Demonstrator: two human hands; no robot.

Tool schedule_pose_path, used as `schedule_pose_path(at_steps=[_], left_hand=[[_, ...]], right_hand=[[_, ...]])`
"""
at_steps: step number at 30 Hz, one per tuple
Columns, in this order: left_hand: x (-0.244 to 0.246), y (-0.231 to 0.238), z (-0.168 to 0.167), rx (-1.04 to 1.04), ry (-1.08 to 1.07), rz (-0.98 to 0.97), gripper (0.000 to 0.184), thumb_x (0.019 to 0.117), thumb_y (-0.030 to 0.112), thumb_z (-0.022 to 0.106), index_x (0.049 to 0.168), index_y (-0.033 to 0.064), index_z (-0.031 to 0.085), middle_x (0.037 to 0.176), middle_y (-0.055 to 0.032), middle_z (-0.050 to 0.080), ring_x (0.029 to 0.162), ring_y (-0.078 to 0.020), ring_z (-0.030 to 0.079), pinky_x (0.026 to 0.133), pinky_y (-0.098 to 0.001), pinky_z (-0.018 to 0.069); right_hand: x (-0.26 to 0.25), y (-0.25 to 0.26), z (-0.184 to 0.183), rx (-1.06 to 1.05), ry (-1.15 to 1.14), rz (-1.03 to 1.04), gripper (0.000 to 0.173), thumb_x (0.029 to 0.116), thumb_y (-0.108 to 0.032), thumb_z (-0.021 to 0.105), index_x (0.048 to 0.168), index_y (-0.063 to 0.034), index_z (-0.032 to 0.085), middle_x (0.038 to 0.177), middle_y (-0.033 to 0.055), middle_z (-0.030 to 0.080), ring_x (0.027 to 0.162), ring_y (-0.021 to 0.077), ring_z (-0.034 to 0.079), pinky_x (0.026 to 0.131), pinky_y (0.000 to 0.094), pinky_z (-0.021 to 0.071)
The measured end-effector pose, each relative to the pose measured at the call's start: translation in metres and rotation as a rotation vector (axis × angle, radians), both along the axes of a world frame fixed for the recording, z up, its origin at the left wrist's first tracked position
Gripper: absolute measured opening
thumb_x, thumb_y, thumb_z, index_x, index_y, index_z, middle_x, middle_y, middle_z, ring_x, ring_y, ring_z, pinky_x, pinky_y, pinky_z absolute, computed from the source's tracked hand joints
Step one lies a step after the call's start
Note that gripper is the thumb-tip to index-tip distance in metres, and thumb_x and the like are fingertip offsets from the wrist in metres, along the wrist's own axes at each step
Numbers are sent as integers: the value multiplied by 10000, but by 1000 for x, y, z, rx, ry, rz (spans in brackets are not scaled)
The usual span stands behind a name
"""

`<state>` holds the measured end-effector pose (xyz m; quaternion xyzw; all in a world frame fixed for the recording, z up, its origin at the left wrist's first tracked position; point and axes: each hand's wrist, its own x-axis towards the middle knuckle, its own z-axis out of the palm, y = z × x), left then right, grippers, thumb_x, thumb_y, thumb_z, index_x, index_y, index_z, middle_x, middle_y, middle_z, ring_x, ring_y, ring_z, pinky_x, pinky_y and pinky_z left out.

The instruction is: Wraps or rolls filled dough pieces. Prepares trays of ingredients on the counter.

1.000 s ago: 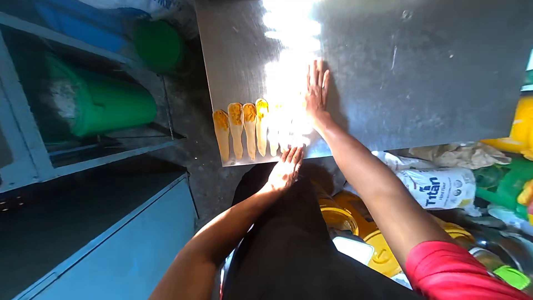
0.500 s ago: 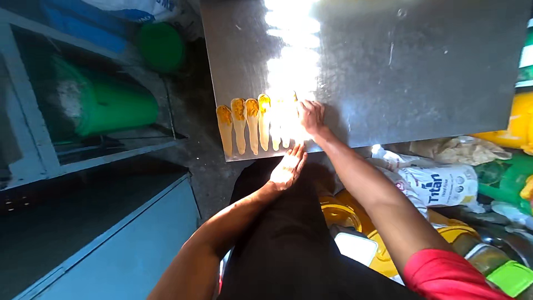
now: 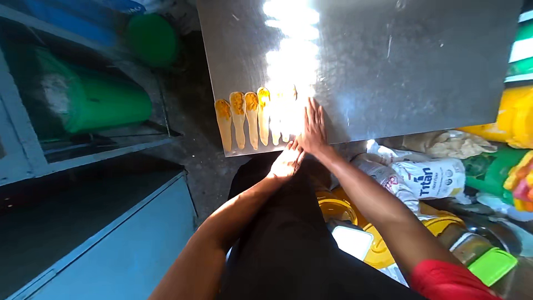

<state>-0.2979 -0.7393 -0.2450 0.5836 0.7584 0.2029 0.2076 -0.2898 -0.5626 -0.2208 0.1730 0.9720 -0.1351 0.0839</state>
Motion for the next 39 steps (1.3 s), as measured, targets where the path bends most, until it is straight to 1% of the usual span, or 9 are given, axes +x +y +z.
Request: schedule_pose_path(at_steps=[5,13,16,21,26,29,33,36,39], left_hand=[[3,-7,-4,-16,-65,9,462,1101,151,352,1537,41,462,1655,-128,359,1568,-236,259,1279,-425,225],[-24,-41,18,88,-14,-234,543,1030,73,473,1568,139,444,1709,-49,252,1596,-221,151,1302,-476,168],[-37,-75,54,82,-217,18,460,1036,96,502,1493,125,541,1633,-40,411,1554,-203,285,1291,-421,251],[-63,-96,55,160,-460,616,482,1012,72,498,1494,63,483,1405,-94,619,1283,-171,605,1097,-379,510],[-89,-46,73,239,-1129,899,529,1062,202,575,1558,157,399,1331,-87,669,1104,-217,700,951,-427,595],[-111,-14,86,190,-1353,737,437,1102,273,459,1510,115,464,1392,-61,633,1161,-178,664,968,-400,575],[-135,25,99,173,-1634,841,324,1094,265,481,1328,83,612,1076,-57,722,928,-140,702,868,-349,595],[-174,50,108,25,-1168,852,233,1023,203,640,1194,49,679,910,-49,726,772,-120,688,762,-325,594],[-212,74,87,-120,-520,674,166,963,266,708,1014,112,743,952,-47,723,889,-177,696,828,-443,587]], right_hand=[[29,-9,1,5,207,-37,584,1056,-446,384,1451,-52,560,1555,149,499,1507,305,379,1266,549,225],[-11,6,-32,66,182,-118,659,1033,-355,399,1562,37,362,1690,231,205,1592,358,127,1289,580,98],[49,-37,-18,-21,170,-38,663,1044,-456,455,1471,51,470,1668,253,249,1581,395,146,1284,624,100],[89,-71,-10,12,312,-111,375,1008,-190,560,1370,-150,645,1449,37,617,1447,227,474,1234,529,323],[30,-57,47,-372,375,-505,329,881,-261,782,1128,-77,666,1015,77,717,935,222,708,831,466,607],[-9,-32,75,-595,290,-363,470,870,-337,812,1242,-103,644,1083,70,724,1026,216,697,910,476,589],[-50,15,92,-600,189,-120,408,928,-497,721,1176,-175,760,1237,44,687,1171,228,625,998,489,525],[-75,48,80,-484,220,-223,240,1020,-230,620,1191,-94,721,1167,133,664,1011,295,671,823,517,580],[-106,63,44,-343,44,-259,185,1015,-179,608,1110,-71,724,1275,210,607,1037,384,659,804,581,566]])
